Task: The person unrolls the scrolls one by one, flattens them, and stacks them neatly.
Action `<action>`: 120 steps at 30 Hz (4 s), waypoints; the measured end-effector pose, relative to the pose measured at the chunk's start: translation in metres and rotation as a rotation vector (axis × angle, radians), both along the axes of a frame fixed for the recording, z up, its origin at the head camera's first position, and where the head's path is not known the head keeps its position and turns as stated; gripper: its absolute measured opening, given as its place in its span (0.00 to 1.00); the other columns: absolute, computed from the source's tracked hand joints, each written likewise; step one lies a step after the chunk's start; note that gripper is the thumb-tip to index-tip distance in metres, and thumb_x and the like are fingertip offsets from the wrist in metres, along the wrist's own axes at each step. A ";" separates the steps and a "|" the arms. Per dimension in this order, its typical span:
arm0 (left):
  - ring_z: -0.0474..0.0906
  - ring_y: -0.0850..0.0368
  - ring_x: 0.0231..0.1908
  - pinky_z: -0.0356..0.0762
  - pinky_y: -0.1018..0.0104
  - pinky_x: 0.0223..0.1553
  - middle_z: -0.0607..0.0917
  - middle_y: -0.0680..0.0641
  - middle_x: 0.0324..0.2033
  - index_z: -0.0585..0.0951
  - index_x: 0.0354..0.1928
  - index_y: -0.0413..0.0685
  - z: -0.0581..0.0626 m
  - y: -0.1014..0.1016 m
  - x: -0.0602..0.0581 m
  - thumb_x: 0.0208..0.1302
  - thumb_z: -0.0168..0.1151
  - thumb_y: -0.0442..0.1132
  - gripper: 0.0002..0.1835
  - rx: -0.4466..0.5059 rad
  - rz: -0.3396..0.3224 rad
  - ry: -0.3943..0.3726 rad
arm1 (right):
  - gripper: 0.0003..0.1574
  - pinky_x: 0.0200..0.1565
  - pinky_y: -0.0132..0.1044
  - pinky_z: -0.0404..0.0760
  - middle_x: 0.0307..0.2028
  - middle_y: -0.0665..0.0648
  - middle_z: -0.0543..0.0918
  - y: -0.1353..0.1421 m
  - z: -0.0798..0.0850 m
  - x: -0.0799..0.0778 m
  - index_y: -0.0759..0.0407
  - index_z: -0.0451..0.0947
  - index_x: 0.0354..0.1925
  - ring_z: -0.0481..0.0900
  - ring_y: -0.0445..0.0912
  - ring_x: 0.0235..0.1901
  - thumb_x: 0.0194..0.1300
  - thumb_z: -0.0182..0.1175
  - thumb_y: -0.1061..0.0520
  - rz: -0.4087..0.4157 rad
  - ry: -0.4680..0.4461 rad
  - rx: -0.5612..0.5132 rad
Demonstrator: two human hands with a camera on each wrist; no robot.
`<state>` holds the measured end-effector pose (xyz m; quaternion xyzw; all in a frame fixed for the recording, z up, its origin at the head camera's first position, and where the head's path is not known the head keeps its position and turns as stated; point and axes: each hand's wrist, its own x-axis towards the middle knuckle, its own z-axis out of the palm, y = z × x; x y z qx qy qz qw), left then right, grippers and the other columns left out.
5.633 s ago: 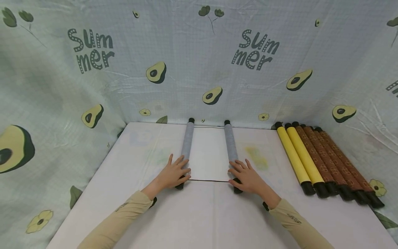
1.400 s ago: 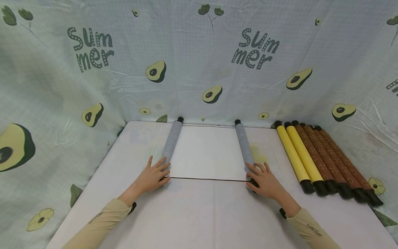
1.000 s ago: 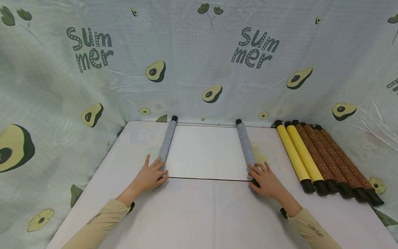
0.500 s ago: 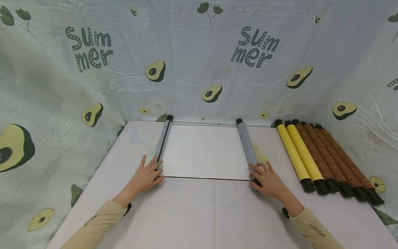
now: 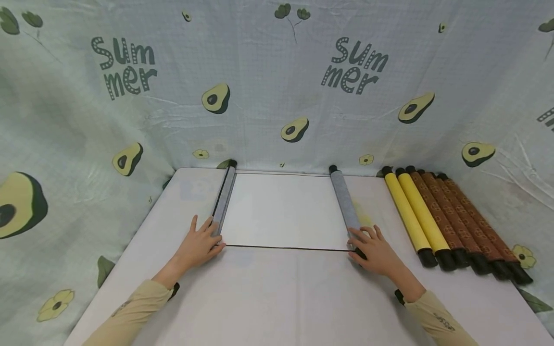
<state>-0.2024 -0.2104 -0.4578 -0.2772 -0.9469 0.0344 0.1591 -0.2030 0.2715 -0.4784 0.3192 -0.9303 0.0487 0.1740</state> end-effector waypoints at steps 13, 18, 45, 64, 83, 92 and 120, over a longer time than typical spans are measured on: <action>0.64 0.44 0.60 0.50 0.32 0.57 0.77 0.43 0.52 0.80 0.35 0.50 -0.006 -0.013 -0.002 0.59 0.55 0.52 0.14 -0.040 0.018 0.002 | 0.13 0.55 0.63 0.56 0.54 0.57 0.75 0.005 0.001 0.003 0.52 0.76 0.36 0.66 0.57 0.53 0.52 0.63 0.49 -0.045 -0.003 0.022; 0.65 0.43 0.59 0.50 0.32 0.56 0.78 0.44 0.51 0.80 0.37 0.50 -0.006 -0.013 -0.001 0.59 0.55 0.51 0.14 -0.040 0.024 0.003 | 0.13 0.56 0.63 0.55 0.54 0.58 0.75 0.005 0.002 0.004 0.52 0.76 0.35 0.66 0.57 0.53 0.52 0.63 0.49 -0.049 -0.009 0.003; 0.67 0.44 0.58 0.53 0.33 0.55 0.78 0.44 0.51 0.82 0.33 0.50 -0.003 -0.013 0.003 0.59 0.55 0.50 0.13 -0.037 0.037 -0.007 | 0.13 0.54 0.64 0.57 0.54 0.58 0.74 0.011 0.000 0.005 0.52 0.77 0.38 0.66 0.58 0.51 0.53 0.62 0.50 -0.059 0.025 0.022; 0.68 0.42 0.56 0.53 0.32 0.55 0.78 0.44 0.50 0.81 0.28 0.52 0.000 -0.016 0.004 0.58 0.56 0.49 0.10 0.002 0.016 -0.005 | 0.15 0.54 0.64 0.57 0.52 0.60 0.76 0.029 0.005 0.008 0.54 0.78 0.38 0.67 0.58 0.50 0.53 0.62 0.48 -0.121 0.012 0.045; 0.67 0.43 0.56 0.53 0.31 0.54 0.78 0.45 0.50 0.81 0.32 0.52 -0.004 -0.018 0.003 0.57 0.57 0.49 0.11 -0.005 0.011 0.015 | 0.15 0.54 0.65 0.56 0.53 0.59 0.75 0.048 0.009 0.014 0.54 0.77 0.35 0.67 0.57 0.49 0.48 0.66 0.51 -0.164 0.018 0.046; 0.68 0.43 0.56 0.53 0.31 0.54 0.78 0.45 0.50 0.81 0.32 0.52 -0.003 -0.019 0.004 0.57 0.57 0.49 0.10 0.013 -0.001 0.034 | 0.16 0.52 0.66 0.59 0.52 0.58 0.75 0.052 0.007 0.014 0.51 0.78 0.38 0.67 0.57 0.48 0.46 0.66 0.54 -0.150 0.046 0.071; 0.67 0.41 0.57 0.53 0.30 0.53 0.78 0.46 0.52 0.81 0.38 0.53 -0.002 -0.024 0.005 0.58 0.57 0.48 0.11 0.007 0.019 0.021 | 0.15 0.52 0.66 0.57 0.53 0.59 0.74 0.058 0.008 0.018 0.49 0.79 0.38 0.66 0.57 0.47 0.47 0.65 0.55 -0.178 0.018 0.037</action>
